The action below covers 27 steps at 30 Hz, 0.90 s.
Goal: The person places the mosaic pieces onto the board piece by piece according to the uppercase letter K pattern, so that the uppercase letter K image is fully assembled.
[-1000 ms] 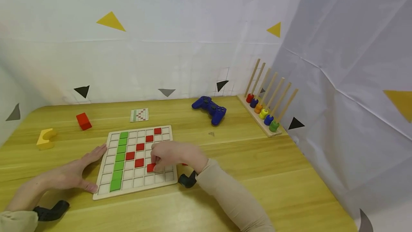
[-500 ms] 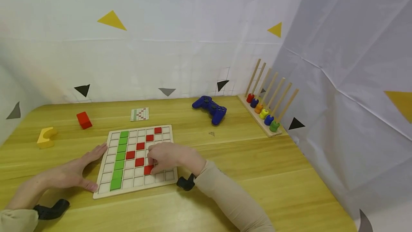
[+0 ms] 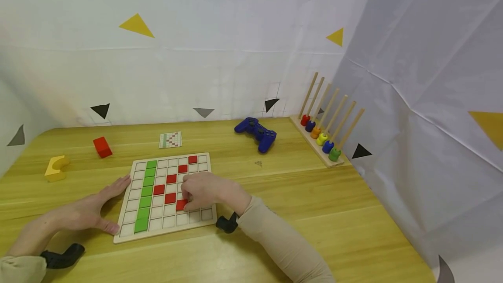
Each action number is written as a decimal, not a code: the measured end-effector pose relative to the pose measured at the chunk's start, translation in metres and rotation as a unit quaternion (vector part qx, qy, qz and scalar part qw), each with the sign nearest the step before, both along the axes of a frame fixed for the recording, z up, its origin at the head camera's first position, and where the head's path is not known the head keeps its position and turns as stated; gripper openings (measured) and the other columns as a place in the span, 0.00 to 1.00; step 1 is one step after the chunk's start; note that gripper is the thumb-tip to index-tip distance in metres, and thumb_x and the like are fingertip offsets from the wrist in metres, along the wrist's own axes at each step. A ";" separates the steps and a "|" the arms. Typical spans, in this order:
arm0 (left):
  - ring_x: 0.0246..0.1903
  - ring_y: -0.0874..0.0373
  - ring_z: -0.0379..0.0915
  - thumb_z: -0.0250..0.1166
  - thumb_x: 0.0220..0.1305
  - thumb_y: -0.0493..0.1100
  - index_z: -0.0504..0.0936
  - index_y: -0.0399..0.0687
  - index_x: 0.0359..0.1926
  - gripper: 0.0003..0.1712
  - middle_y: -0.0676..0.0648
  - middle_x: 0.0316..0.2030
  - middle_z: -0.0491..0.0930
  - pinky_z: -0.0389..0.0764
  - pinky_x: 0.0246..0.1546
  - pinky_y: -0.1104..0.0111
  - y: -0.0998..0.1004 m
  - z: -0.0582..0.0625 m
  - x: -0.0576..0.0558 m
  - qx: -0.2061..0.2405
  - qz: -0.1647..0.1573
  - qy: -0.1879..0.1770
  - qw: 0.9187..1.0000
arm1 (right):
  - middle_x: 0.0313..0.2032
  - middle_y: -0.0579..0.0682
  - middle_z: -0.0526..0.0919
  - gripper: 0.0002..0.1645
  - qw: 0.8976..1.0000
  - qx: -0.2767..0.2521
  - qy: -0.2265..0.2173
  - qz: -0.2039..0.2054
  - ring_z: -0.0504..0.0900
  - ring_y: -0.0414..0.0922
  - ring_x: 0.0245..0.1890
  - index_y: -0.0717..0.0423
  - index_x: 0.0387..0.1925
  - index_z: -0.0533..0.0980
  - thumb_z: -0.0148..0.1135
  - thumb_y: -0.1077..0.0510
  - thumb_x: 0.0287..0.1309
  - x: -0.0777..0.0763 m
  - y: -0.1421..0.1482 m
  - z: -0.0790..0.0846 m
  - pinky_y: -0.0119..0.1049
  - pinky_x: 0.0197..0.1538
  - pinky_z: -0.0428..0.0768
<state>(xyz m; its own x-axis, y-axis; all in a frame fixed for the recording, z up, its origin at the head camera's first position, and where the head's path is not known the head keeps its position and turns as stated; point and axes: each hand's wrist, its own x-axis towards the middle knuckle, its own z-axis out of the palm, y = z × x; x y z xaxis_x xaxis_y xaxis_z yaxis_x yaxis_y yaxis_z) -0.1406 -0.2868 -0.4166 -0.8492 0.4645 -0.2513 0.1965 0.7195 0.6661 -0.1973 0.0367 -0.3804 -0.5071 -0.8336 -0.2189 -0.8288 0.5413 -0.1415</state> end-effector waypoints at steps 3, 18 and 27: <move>0.73 0.22 0.31 0.80 0.41 0.59 0.41 0.43 0.80 0.75 0.31 0.78 0.34 0.40 0.66 0.28 0.000 0.000 0.000 -0.002 0.000 -0.001 1.000 | 0.37 0.37 0.74 0.14 1.000 0.002 0.001 0.001 0.71 0.34 0.33 0.46 0.42 0.82 0.66 0.42 0.63 0.000 0.000 0.000 0.25 0.39 0.71; 0.73 0.22 0.31 0.80 0.41 0.59 0.41 0.43 0.80 0.75 0.31 0.78 0.34 0.40 0.66 0.28 0.000 -0.001 0.000 -0.006 0.002 0.002 1.000 | 0.36 0.38 0.75 0.13 0.999 -0.011 0.021 0.037 0.70 0.34 0.33 0.43 0.41 0.86 0.69 0.42 0.60 0.001 0.001 0.002 0.25 0.39 0.69; 0.73 0.22 0.31 0.80 0.41 0.59 0.41 0.44 0.80 0.75 0.31 0.78 0.34 0.40 0.66 0.28 0.000 -0.002 0.000 -0.002 0.002 0.003 1.000 | 0.37 0.39 0.77 0.13 0.999 -0.014 0.022 0.042 0.70 0.34 0.33 0.42 0.42 0.86 0.70 0.42 0.59 0.000 0.001 0.002 0.25 0.39 0.69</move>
